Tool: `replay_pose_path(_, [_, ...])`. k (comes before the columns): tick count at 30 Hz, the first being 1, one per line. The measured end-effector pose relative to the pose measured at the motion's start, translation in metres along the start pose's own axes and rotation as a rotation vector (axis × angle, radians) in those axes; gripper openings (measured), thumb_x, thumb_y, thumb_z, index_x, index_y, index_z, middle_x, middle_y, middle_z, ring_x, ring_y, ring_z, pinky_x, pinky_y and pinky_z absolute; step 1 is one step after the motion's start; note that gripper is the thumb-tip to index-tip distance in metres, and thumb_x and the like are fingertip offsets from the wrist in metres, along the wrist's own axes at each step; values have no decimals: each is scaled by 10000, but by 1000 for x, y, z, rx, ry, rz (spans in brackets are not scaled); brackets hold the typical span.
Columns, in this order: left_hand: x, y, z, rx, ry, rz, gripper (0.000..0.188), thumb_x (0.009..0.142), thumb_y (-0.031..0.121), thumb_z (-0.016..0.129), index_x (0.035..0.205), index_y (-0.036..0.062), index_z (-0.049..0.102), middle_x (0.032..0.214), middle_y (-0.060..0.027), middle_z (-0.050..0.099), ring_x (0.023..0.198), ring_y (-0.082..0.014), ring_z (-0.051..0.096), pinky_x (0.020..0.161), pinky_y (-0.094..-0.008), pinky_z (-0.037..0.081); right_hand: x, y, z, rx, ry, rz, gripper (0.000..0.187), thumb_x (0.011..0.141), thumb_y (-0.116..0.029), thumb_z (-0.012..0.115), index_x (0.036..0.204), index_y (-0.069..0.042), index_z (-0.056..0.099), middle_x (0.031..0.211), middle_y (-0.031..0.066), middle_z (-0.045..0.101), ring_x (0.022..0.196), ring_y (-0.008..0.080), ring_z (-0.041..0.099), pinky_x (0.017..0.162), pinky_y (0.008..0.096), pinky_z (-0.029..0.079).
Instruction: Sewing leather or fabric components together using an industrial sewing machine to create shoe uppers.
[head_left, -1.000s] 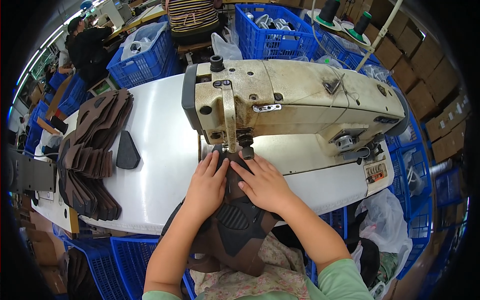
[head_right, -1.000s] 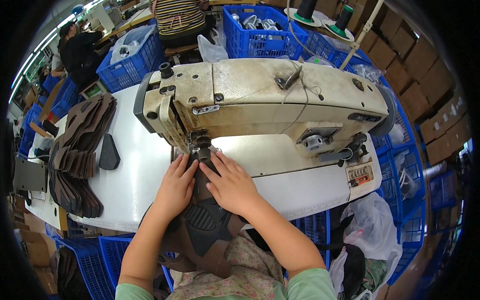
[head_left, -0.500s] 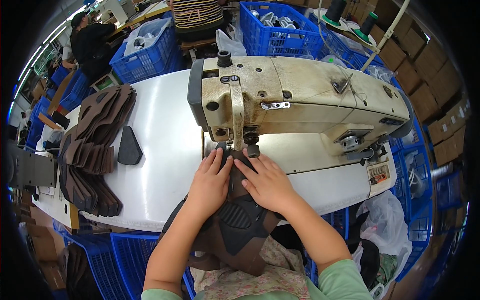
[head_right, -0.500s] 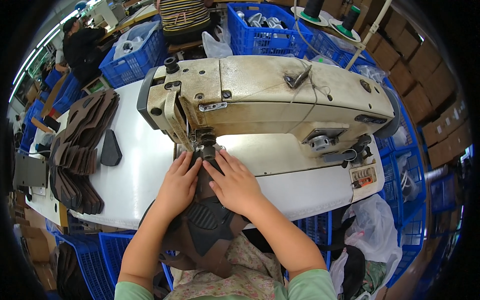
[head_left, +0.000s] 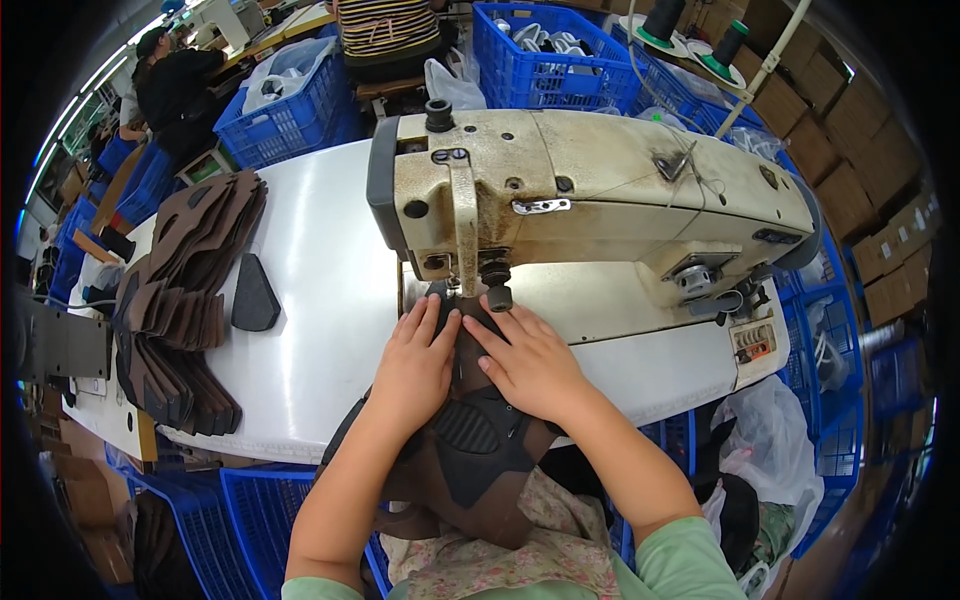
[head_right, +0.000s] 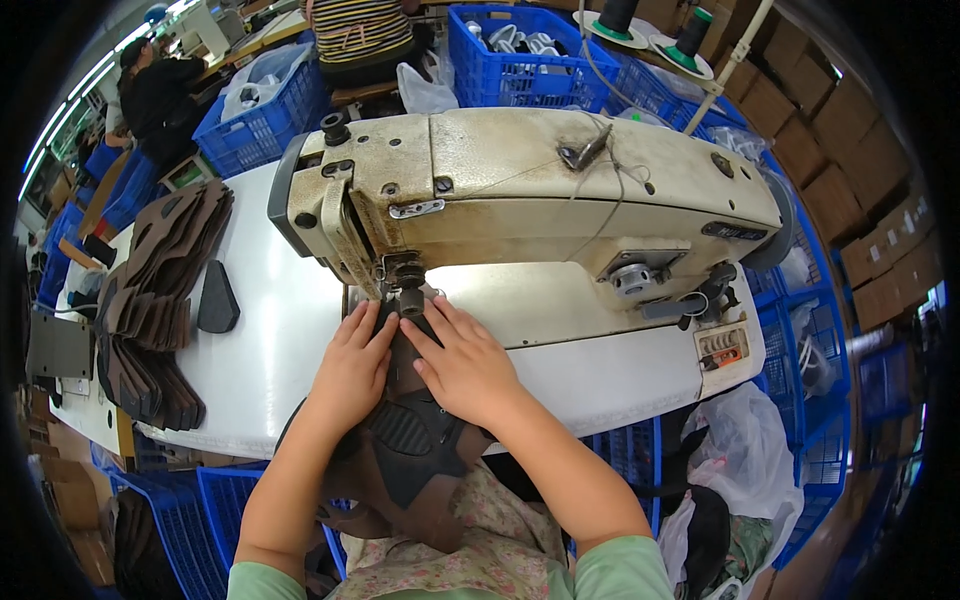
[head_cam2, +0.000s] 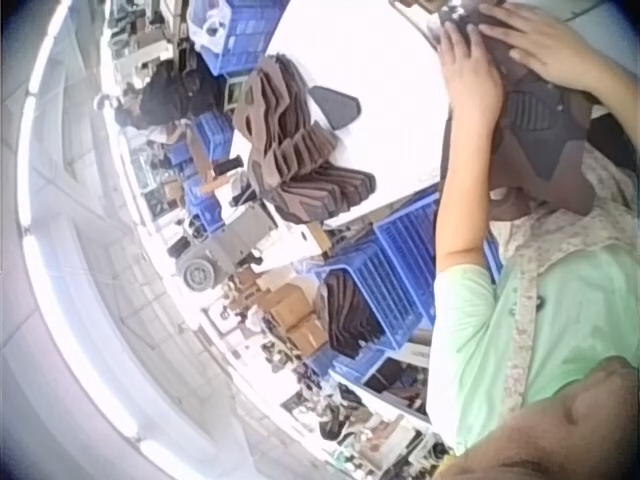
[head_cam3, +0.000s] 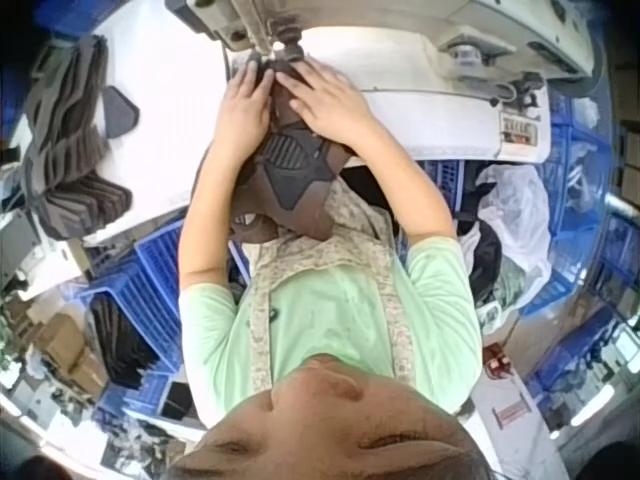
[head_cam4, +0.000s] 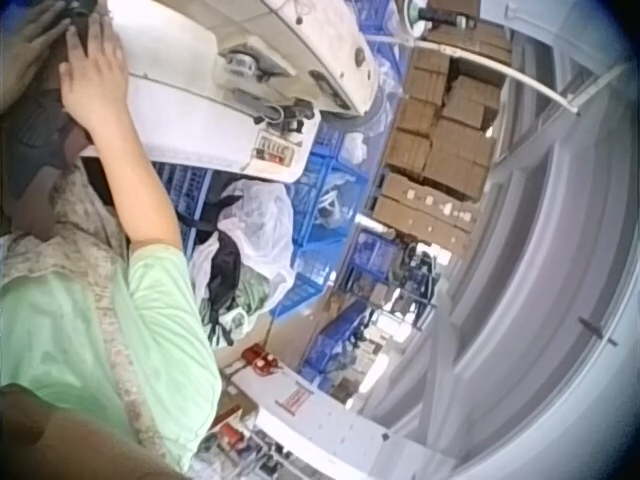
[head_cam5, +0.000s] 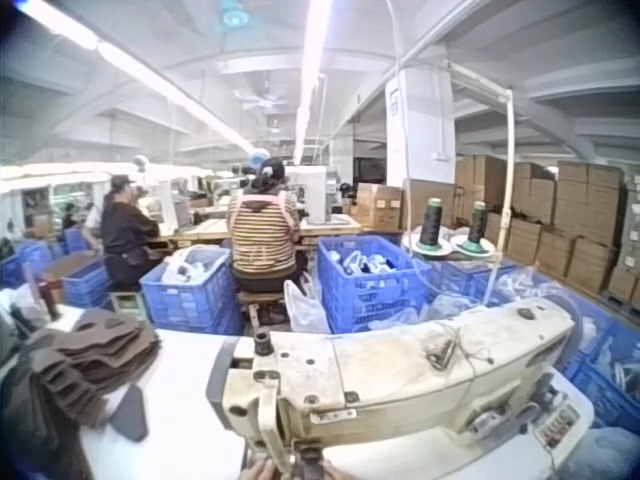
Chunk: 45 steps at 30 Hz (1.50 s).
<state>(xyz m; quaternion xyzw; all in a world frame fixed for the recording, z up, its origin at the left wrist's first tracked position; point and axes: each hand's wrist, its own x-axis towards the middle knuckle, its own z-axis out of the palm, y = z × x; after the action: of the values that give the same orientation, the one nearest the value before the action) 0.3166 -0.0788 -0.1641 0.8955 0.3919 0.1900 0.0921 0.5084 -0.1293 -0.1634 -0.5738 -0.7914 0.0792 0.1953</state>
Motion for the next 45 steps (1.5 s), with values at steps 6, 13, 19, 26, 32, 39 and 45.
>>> replay_pose_path(6, [1,0,-1,-5,-9,-8,484,861,65,576,1341,27,528,1408,-252,457,1324,-425,404,1093,-473,353,0,2,2,1,12,-21,469,948,-284,516,1389,-125,498,1460,189,428,1398,336,342,1139,432,291])
replay_pose_path(13, [1,0,-1,26,3,8,480,854,88,570,1327,17,537,1395,-267,470,1313,-401,439,1084,-493,362,-1,2,2,8,6,-6,462,952,-288,515,1389,-138,500,1461,174,430,1399,327,343,1140,428,291])
replay_pose_path(19, [1,0,0,17,-12,3,480,864,69,574,1341,29,531,1411,-249,457,1326,-420,403,1087,-471,363,-2,1,2,0,10,1,459,948,-286,527,1384,-148,510,1454,170,439,1393,326,353,1133,430,303])
replay_pose_path(26, [0,0,0,13,7,5,477,860,69,577,1333,25,538,1406,-254,459,1311,-421,416,1079,-474,370,-1,3,4,-30,8,-11,475,953,-308,526,1407,-175,481,1492,114,406,1284,379,448,1104,446,341])
replay_pose_path(32, [2,4,-2,-8,57,4,455,849,66,588,1300,14,559,1356,-245,490,1276,-414,443,1062,-463,390,-4,7,0,6,48,-66,440,899,-341,611,1283,-126,606,1417,141,478,1277,363,452,1091,469,344])
replay_pose_path(39, [2,7,0,4,92,18,411,824,74,599,1227,-9,588,1255,-211,539,1205,-378,498,1003,-434,443,-14,-10,-8,2,68,-14,566,851,-438,641,1274,-64,602,1410,190,473,1340,345,403,1114,483,310])
replay_pose_path(45, [5,9,-1,16,64,-15,401,817,79,604,1211,6,604,1267,-188,538,1202,-371,501,998,-434,442,-14,-5,-4,-26,85,-15,580,844,-449,648,1282,-73,594,1431,187,453,1354,365,383,1113,478,316])
